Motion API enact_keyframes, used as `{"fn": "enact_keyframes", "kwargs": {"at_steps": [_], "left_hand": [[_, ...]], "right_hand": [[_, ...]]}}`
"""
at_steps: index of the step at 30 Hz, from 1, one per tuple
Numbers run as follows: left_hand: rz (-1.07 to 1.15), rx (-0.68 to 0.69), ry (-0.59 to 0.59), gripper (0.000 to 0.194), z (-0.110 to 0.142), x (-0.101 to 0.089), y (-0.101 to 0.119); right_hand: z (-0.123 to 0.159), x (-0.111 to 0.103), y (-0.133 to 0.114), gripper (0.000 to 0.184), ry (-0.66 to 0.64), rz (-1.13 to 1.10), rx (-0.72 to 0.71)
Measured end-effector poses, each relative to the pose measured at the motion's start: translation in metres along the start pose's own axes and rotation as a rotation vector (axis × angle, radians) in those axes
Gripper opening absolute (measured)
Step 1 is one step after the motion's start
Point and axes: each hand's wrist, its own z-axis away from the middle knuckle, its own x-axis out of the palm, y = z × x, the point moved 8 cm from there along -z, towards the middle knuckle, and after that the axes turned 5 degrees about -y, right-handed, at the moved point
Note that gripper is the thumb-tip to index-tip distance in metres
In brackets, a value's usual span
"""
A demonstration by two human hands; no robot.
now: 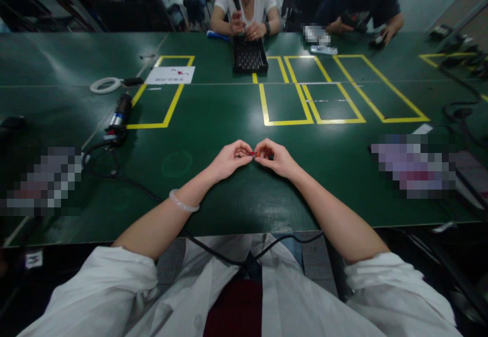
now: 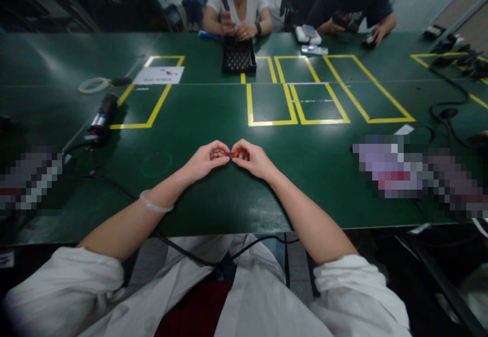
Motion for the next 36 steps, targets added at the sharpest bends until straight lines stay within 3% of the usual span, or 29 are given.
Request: {"fn": "enact_keyframes", "kwargs": {"at_steps": [16, 36], "left_hand": [[-0.031, 0.026, -0.018, 0.033, -0.001, 0.0, -0.005], [0.044, -0.044, -0.032, 0.037, -0.002, 0.0, -0.012]], "right_hand": [[0.001, -0.002, 0.005, 0.02, 0.019, 0.007, 0.014], [0.001, -0.001, 0.009, 0.025, 0.027, -0.071, 0.092]]}}
